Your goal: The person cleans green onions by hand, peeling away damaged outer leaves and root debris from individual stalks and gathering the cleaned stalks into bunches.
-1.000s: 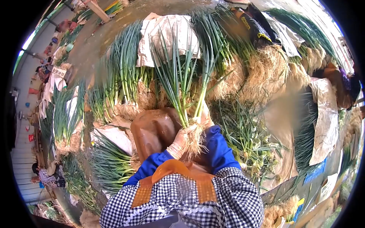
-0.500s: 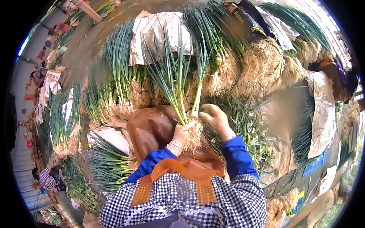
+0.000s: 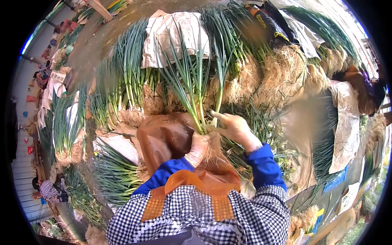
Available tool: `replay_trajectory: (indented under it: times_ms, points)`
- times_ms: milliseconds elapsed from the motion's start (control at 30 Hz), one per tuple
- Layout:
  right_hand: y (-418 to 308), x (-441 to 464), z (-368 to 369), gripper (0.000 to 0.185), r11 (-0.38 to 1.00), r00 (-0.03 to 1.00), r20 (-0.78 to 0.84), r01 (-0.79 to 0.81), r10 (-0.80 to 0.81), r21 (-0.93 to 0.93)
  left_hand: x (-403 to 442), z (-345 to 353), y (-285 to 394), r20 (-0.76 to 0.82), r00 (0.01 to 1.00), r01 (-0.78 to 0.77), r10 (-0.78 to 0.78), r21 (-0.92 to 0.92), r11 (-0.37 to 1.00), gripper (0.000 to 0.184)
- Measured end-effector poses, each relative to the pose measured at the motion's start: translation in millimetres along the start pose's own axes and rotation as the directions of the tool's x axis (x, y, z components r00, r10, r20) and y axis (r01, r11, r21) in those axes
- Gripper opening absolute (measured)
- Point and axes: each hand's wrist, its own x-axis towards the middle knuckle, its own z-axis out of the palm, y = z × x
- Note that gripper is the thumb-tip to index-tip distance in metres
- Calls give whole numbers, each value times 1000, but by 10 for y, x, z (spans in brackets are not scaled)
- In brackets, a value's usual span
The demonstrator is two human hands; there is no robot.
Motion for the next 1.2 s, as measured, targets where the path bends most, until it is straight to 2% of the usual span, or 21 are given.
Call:
replay_trajectory:
  times_ms: [133,200,300,333,367,433,500,533,667,733,800,867,933,967,1000,1033,1067,1100,1133,1167,1200]
  points:
    - [181,245,316,24,973,973,-23,229,-228,34,57,-86,-77,-5,1000,-26,26,-17,1000,26]
    - [102,24,276,23,775,997,63,0,-52,632,131,-160,-73,35,999,-12,14,-74,997,23]
    - [333,-437,265,28,656,774,594,-334,-219,677,176,-205,-113,105,991,105,-88,-170,980,16]
    - [527,-507,258,30,651,618,735,-440,-280,618,131,-163,-59,130,986,133,-109,-198,971,15]
    - [618,-494,266,30,982,682,731,-152,25,109,141,-193,-95,118,987,130,-110,-180,975,15]
    - [736,-364,277,33,894,898,384,-21,214,-448,172,-232,-203,100,992,92,-80,-114,989,18]
    - [429,154,-18,42,955,996,12,-85,92,-285,155,-120,-245,-12,998,-66,66,-13,998,18]
    - [179,384,-103,45,980,982,-189,-37,-1,-195,211,-215,-339,89,994,-63,71,-94,994,23]
    - [67,1150,83,39,990,976,-175,118,-129,-72,174,-149,-262,75,996,-26,40,-181,983,30]
    - [134,1281,182,26,994,994,3,106,-106,-34,178,-188,-234,54,997,-51,58,-115,992,31]
    - [-306,912,-152,21,890,934,330,-261,136,375,188,-249,-209,214,977,77,-1,-347,935,32]
    - [22,534,-168,18,641,797,410,-37,-444,767,133,-200,-95,63,997,48,-39,-150,988,21]
    - [54,187,-318,22,628,556,595,-159,-581,762,207,-254,-176,127,987,123,-94,-249,961,16]
    - [184,73,-367,26,785,597,699,-177,-394,593,84,-154,36,132,972,227,-194,-318,921,14]
    - [279,-9,-413,31,897,631,755,-209,-180,389,94,-160,18,115,988,117,-100,-160,980,17]
    - [370,98,-299,39,931,607,720,-99,337,-353,103,-157,42,181,971,191,-156,-197,962,16]
    - [612,177,-158,48,750,662,536,-59,523,-659,91,-178,63,248,945,271,-214,-226,936,17]
    - [878,213,-106,54,868,820,338,-339,462,-364,113,-200,61,280,939,260,-199,-197,945,18]
    - [882,253,-59,58,674,849,234,-520,473,524,77,-152,182,262,940,259,-217,-141,956,21]
    - [793,329,-142,55,527,974,68,-176,218,832,194,-245,48,282,921,315,-268,-138,939,21]
    - [844,603,-72,50,479,931,80,-255,355,840,316,-345,-73,299,901,366,-314,-135,921,20]
